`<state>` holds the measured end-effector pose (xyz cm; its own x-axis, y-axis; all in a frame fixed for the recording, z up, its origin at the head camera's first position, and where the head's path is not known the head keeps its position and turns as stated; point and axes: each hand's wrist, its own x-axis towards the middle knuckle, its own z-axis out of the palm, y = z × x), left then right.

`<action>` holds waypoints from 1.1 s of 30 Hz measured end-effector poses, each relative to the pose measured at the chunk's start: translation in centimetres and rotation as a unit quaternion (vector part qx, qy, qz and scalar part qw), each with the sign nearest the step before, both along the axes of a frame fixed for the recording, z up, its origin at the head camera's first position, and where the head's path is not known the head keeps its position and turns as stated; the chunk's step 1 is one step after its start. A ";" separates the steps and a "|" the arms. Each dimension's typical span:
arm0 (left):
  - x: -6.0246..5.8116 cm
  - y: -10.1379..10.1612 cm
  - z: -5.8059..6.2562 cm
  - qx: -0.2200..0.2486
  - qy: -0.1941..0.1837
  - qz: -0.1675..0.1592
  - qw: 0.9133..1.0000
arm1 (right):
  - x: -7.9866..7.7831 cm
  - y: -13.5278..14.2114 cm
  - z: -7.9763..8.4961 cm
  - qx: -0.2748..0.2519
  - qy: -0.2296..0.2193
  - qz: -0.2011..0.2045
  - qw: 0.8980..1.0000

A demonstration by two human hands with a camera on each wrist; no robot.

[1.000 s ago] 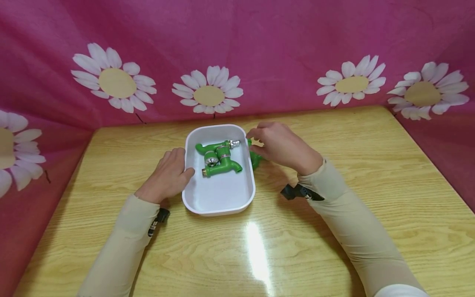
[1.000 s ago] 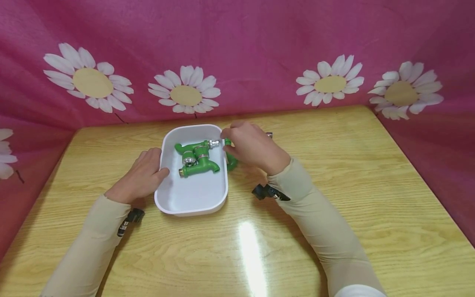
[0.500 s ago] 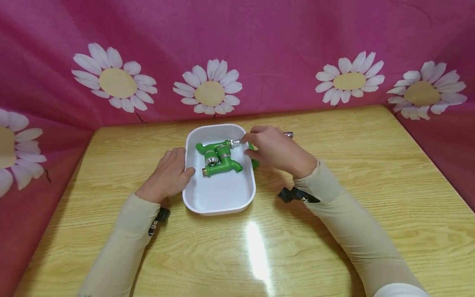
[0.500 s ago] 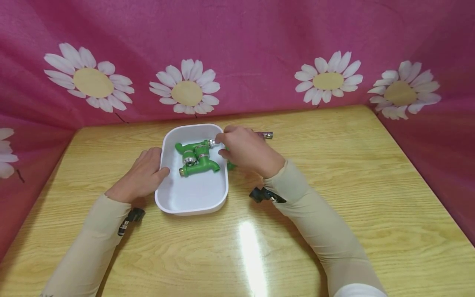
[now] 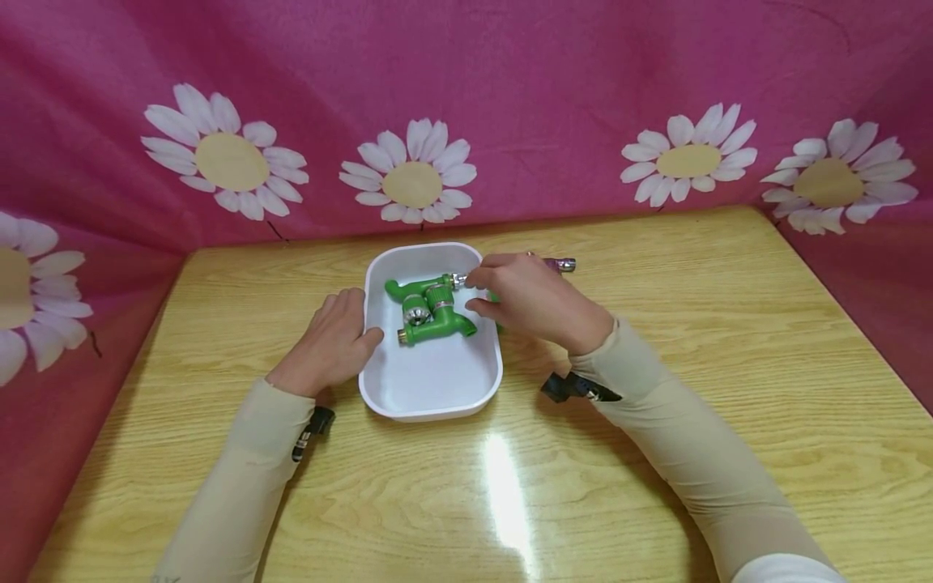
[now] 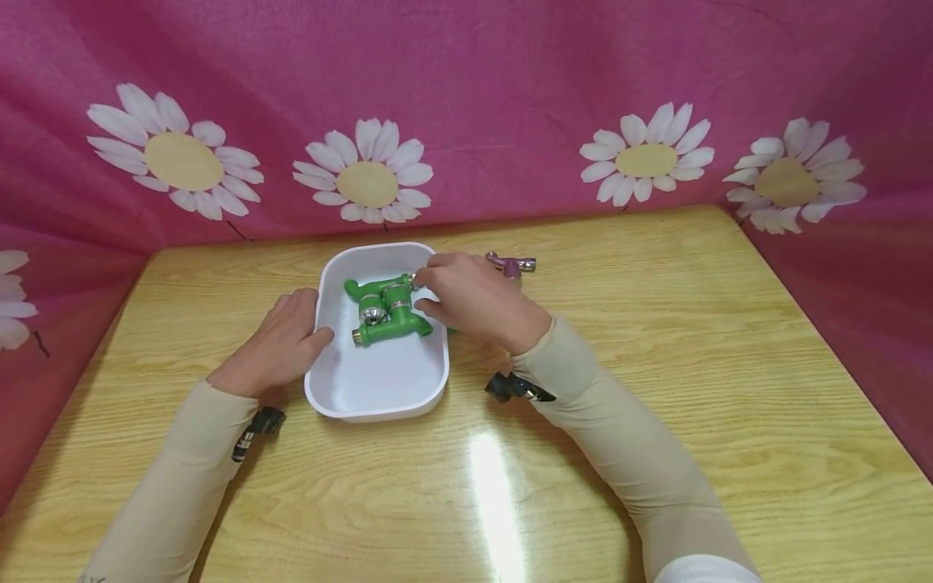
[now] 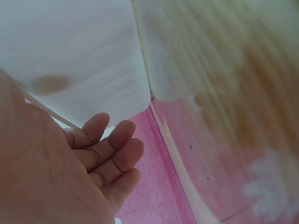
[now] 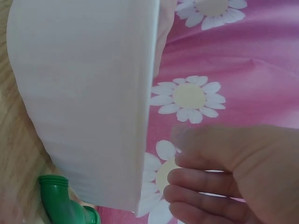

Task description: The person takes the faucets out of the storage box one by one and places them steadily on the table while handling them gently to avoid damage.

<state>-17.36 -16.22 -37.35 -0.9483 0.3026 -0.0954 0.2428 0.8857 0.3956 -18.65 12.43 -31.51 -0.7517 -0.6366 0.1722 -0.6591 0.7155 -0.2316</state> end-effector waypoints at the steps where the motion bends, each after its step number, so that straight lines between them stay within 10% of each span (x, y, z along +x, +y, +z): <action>1: 0.0 0.0 0.0 -0.001 -0.001 0.000 1.000 | 0.0 -0.1 -0.1 -0.002 0.001 0.003 1.000; 33: 0.1 0.1 0.1 -0.001 0.001 0.002 1.000 | 0.3 -1.5 -1.8 -0.003 0.035 0.074 0.997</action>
<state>-17.30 -16.14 -37.26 -0.9495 0.2993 -0.0946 0.2407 0.8876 0.3927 -18.39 10.96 -33.28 -0.6359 -0.7383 0.2250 -0.7718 0.6079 -0.1865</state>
